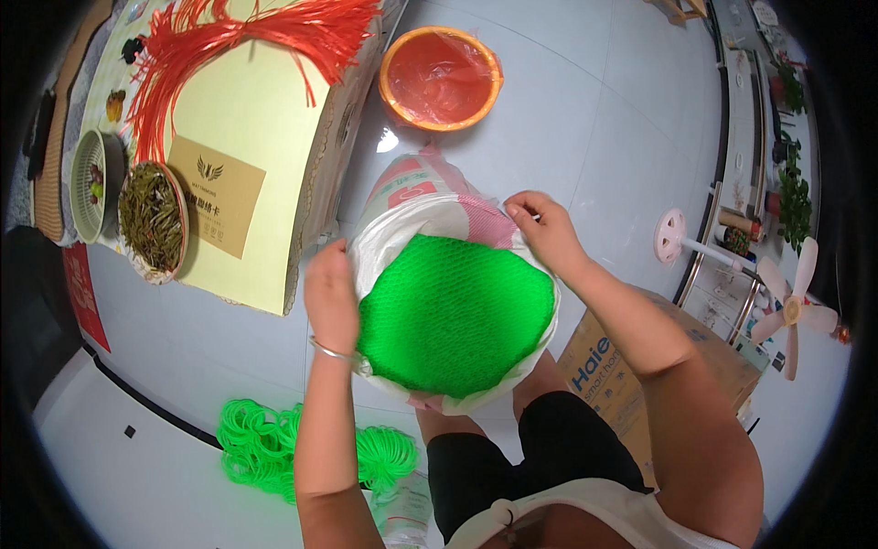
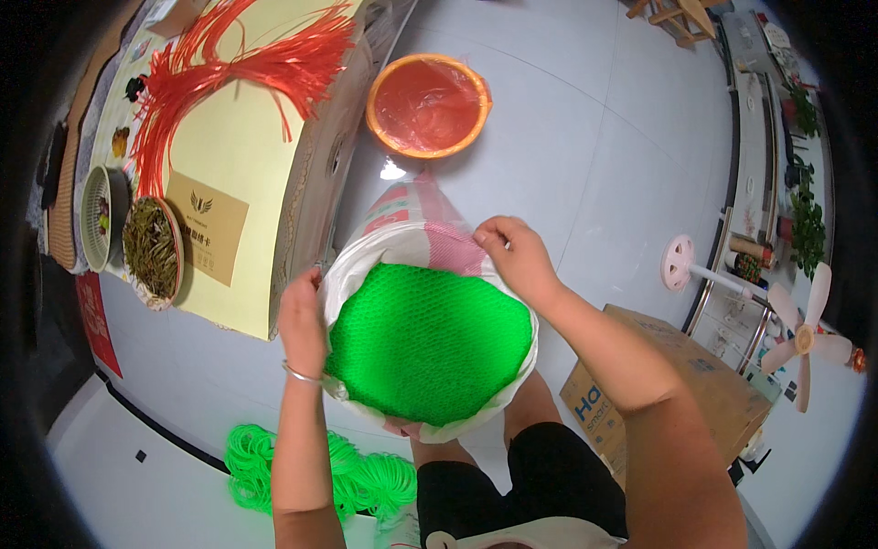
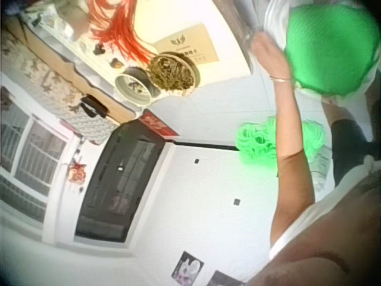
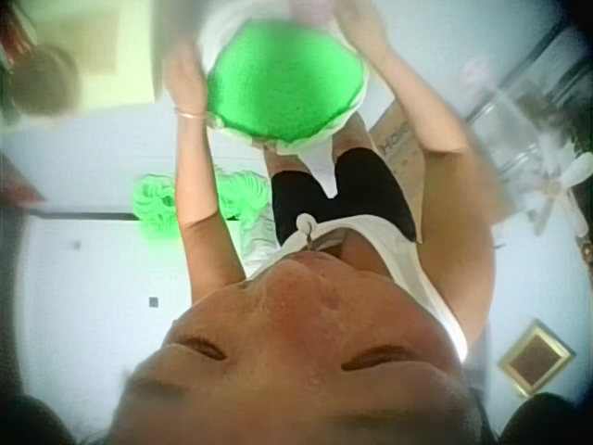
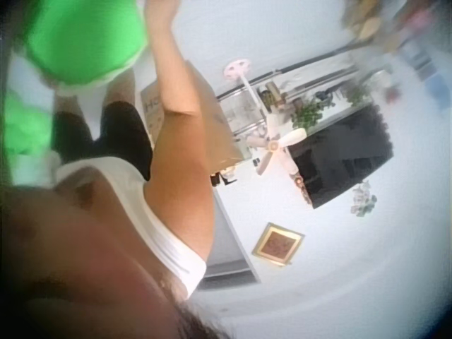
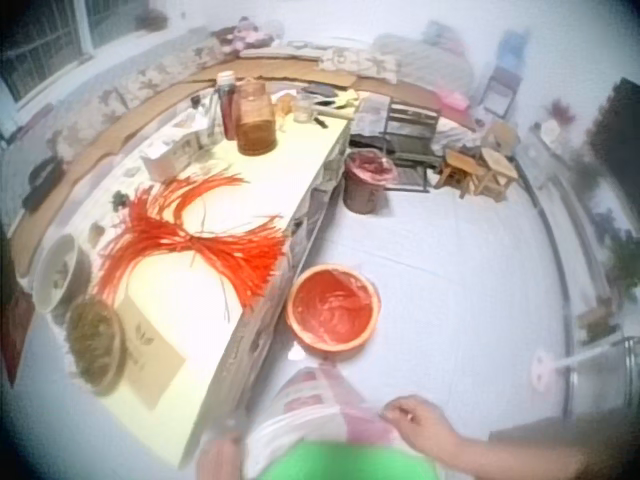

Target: The person places a pink plastic bag into a brown bucket and then lines a yellow bucket with another pink plastic bag. They then handle a large white sack containing a green honeycomb structure, adjusting the sack's opening and lifting it.

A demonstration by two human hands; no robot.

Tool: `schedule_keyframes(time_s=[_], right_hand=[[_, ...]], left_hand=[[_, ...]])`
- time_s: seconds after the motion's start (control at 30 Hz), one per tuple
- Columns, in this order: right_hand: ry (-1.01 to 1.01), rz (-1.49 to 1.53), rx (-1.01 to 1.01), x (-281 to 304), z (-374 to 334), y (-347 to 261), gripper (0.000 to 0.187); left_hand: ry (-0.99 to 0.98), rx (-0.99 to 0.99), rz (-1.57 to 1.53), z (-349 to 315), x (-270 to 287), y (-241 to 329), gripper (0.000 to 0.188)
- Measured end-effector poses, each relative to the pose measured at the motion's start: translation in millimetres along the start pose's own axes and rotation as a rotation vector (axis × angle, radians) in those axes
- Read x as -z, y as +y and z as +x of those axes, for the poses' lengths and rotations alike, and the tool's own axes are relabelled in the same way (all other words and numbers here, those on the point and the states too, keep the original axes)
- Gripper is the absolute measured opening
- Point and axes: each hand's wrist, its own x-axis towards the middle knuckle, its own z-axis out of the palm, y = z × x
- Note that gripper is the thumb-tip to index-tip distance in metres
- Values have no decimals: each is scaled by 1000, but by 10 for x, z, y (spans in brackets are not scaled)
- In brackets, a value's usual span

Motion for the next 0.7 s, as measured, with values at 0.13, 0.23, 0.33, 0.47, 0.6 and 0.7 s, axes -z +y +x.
schedule_keyframes(time_s=[0.13,0.23,0.33,0.47,0.6,0.7], right_hand=[[-307,270,-210,202,132,37,18],[-381,-57,-66,263,228,-65,21],[-335,-201,62,246,230,-158,16],[-237,-296,163,161,219,-127,7],[-299,-288,111,117,354,-110,9],[-289,-295,61,48,437,12,10]], left_hand=[[-248,501,-336,420,101,-31,12],[-342,453,-228,545,112,71,9],[-406,390,-127,666,50,163,6],[-521,373,38,851,-52,157,7],[-588,238,308,945,-76,42,8],[-549,222,312,922,-129,-15,9]])
